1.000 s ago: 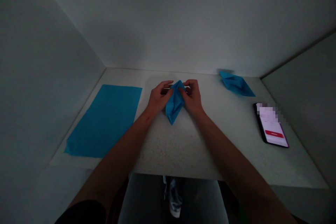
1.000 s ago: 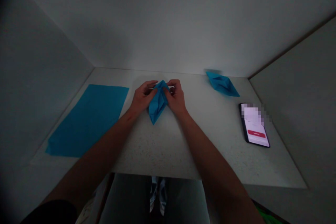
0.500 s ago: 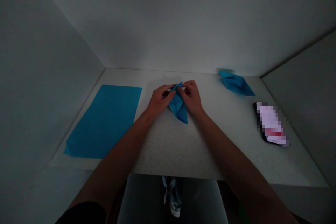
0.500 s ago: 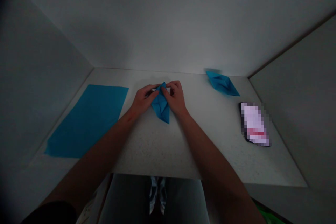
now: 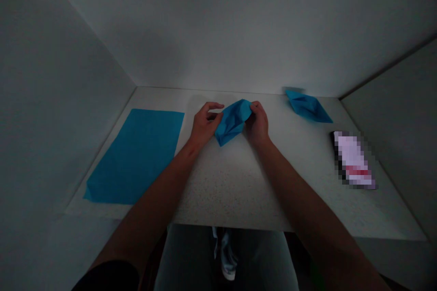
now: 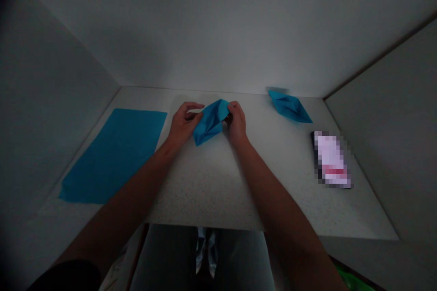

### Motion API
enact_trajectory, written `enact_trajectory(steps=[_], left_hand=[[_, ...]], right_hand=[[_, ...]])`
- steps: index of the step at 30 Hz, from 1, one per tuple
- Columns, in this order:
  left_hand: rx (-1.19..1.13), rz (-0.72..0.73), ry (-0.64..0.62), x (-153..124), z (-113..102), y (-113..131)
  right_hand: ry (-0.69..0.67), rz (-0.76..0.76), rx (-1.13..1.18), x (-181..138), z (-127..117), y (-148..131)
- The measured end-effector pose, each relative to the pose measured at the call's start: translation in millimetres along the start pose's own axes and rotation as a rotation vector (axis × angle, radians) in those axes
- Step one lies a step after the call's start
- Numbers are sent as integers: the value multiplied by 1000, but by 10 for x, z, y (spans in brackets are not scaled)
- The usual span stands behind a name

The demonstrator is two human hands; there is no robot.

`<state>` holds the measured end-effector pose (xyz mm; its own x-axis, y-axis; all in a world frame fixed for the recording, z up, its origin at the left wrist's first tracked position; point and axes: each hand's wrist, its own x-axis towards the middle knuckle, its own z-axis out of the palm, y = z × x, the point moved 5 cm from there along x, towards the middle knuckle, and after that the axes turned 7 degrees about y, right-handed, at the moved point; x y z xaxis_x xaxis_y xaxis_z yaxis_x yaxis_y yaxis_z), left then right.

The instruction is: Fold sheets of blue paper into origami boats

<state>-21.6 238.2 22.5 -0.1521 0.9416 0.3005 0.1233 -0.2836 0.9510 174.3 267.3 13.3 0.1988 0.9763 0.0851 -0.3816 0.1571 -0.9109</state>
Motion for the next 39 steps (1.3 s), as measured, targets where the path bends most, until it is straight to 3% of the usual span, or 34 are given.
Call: enact_trajectory(steps=[5, 9, 16, 21, 25, 33, 39], left_hand=[[168, 247, -160, -24, 91, 37], [292, 331, -256, -75, 146, 33], [379, 444, -234, -157, 173, 112], [296, 369, -177, -84, 158, 84], [233, 305, -195, -82, 201, 59], [260, 167, -88, -58, 145, 62], [-72, -67, -84, 6, 110, 5]], right_hand=[[12, 8, -36, 21, -4, 18], [31, -33, -29, 22, -21, 25], [23, -148, -140, 6, -47, 29], [-7, -230, -171, -18, -27, -30], [-64, -164, -182, -51, 30, -59], [-153, -49, -87, -131, 128, -56], [-77, -137, -117, -58, 50, -11]])
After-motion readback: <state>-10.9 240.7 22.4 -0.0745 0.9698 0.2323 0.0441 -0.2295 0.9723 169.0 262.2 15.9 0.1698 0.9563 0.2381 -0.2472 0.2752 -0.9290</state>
